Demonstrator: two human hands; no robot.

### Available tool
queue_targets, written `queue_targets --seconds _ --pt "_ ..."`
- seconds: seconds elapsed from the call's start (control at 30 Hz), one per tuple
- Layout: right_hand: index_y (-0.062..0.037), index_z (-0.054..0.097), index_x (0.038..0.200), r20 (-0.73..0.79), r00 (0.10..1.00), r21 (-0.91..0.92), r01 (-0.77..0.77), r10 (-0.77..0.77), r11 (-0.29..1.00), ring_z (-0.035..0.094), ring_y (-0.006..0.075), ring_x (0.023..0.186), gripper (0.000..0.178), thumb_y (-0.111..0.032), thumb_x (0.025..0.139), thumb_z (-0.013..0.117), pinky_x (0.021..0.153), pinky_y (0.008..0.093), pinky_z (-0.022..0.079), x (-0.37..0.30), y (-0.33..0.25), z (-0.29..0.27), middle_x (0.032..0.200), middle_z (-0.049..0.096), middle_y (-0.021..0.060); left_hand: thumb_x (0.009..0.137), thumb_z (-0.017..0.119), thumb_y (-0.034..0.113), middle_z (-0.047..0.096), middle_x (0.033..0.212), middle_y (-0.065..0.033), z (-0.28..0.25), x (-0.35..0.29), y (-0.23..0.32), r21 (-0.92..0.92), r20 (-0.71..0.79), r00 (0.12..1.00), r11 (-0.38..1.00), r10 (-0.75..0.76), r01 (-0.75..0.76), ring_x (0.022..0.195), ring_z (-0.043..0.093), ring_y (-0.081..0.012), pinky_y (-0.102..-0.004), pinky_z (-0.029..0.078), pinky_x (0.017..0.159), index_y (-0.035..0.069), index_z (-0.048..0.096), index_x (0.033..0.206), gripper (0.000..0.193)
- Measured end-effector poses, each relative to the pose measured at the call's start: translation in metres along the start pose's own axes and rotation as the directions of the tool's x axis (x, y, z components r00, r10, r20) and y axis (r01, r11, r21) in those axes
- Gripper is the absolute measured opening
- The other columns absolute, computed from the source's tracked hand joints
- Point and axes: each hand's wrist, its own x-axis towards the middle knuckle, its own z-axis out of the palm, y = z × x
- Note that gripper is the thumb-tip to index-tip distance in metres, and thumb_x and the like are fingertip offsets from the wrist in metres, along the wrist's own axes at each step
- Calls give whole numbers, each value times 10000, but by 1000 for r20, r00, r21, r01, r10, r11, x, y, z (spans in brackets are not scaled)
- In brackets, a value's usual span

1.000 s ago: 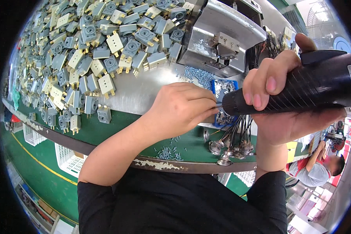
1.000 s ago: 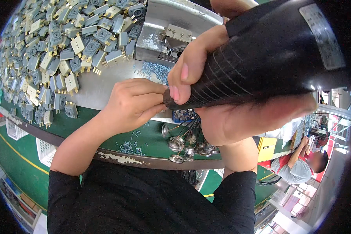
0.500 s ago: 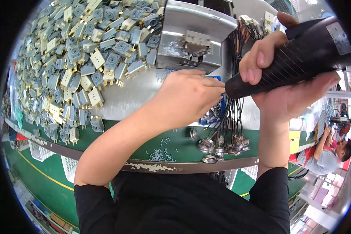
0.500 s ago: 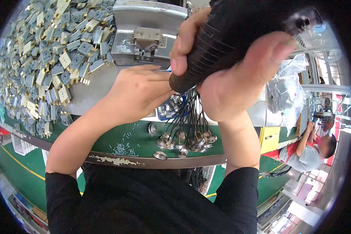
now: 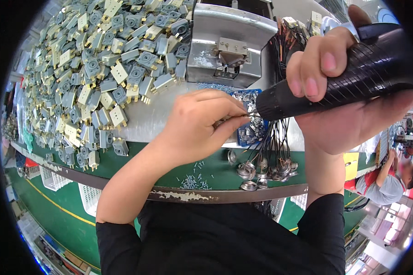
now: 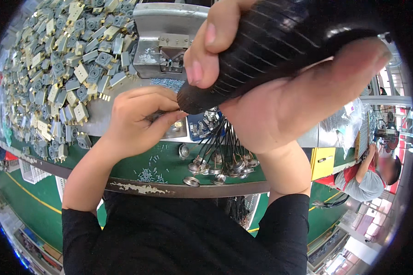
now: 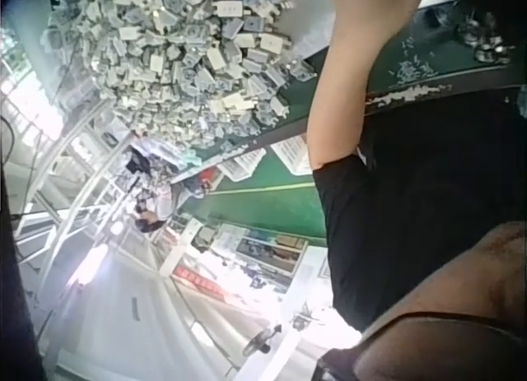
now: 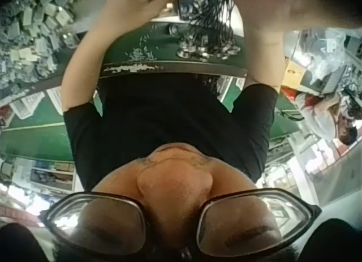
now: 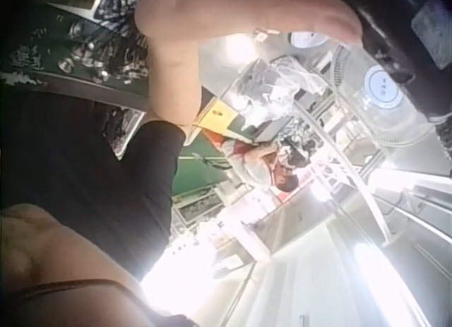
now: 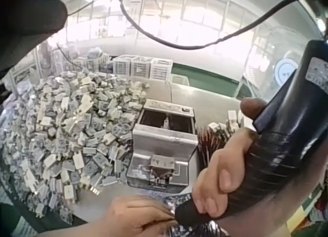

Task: Assembling small electronic components and wiring harnesses on a production line.

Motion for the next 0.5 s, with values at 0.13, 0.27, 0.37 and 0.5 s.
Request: queue_targets --seconds 0.13,0.27,0.37,0.5 --pt "-4 315 1587 13 1000 94 -7 6 996 549 165 633 1192 -952 871 408 615 354 476 7 6 15 884 533 47 808 838 54 772 911 -98 2 -12 1 -64 -100 994 997 -47 41 824 749 -293 -382 584 726 32 748 887 122" --pt "-28 314 1597 41 999 130 5 -10 991 539 156 619 1191 -929 843 508 594 356 471 19 28 32 891 530 41 800 860 109 771 997 -125 3 -24 -13 -169 -129 990 985 -56 34 877 745 -306 -382 589 746 28 756 924 181" --pt "-30 324 1587 83 997 124 -14 3 992 541 157 617 1177 -921 843 519 591 355 471 14 31 41 889 532 41 798 875 185 756 1073 -130 -4 -29 -16 -115 -61 991 987 -117 110 937 736 -317 -388 595 779 24 752 991 280" --pt "-32 337 1573 146 989 128 -49 30 991 543 158 615 1159 -910 841 534 586 353 472 13 47 46 887 534 41 791 876 237 740 1111 -116 -7 -40 -29 -33 7 986 986 -164 164 967 727 -320 -396 594 823 23 741 1051 363"
